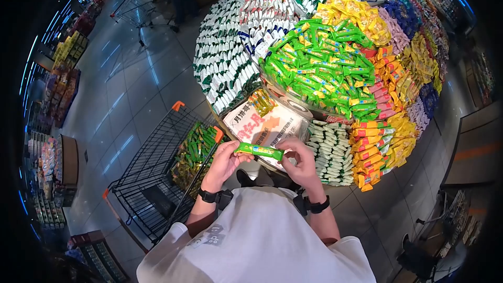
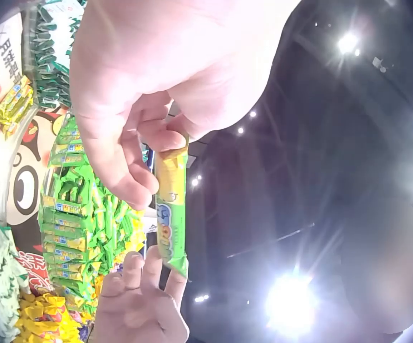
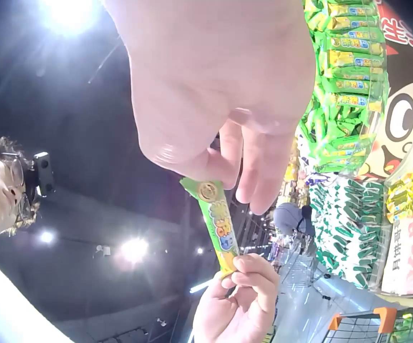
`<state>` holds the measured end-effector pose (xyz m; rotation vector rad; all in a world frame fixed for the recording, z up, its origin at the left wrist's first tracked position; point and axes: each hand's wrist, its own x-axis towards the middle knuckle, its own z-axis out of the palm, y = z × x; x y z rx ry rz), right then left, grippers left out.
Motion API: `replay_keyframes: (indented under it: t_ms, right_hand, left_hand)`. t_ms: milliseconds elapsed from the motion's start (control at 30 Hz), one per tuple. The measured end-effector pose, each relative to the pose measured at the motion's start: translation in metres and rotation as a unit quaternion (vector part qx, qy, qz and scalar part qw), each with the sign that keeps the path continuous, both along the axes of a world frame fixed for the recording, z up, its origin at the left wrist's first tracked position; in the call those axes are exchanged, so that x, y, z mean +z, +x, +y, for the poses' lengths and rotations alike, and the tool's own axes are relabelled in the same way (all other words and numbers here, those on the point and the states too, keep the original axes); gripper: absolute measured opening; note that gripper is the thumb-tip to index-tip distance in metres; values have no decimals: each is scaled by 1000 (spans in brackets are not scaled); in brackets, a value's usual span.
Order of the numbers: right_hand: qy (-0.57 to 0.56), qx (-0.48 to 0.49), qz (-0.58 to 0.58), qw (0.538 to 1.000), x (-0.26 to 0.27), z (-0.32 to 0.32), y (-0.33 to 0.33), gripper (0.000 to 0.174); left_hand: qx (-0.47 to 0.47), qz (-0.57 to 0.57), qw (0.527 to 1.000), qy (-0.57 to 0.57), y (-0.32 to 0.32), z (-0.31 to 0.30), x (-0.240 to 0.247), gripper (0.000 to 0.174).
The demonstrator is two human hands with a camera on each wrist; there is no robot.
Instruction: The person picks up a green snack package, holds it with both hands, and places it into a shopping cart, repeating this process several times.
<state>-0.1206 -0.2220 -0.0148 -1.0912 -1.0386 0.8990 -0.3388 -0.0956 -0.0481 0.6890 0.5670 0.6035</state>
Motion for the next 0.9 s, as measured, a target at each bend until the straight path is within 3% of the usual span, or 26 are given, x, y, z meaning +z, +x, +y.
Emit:
replay_keyframes:
  t_ms: [167,233,367,467,533,567,767,833,900]
  right_hand:
    - [21,-2,-56,998,-9,3,6,19]
    - [26,-10,-50,998,-12,2,5,16]
    - [-64,-4,78,995,-15,-2,5,6]
    - [-109,31,125,986,-17,-3,10,4]
    - [-135,59,135,980,-17,-5,15,6]
    - [-149,89,145,974,-16,-7,17,10]
    - [-166,113,169,965,-14,-12,16,20]
    - [-162,108,191,962,-13,-12,14,20]
    - [-164,101,195,962,-11,-11,13,20]
  left_hand:
    - [-27,-31,998,-44,-3,-1,4,24]
    - [23,-49,998,-41,1,-2,-1,18]
    - [-14,-60,997,-43,0,-3,8,14]
    - [-12,-16,999,35,0,-6,5,20]
    - [-48,54,984,163,-1,-5,-2,24]
    - [-49,54,984,163,-2,-6,-3,24]
    - [-87,36,994,50,-8,-7,9,30]
    - [-140,-2,988,-64,-13,-6,10,32]
    - [-139,5,989,-42,-16,-6,4,32]
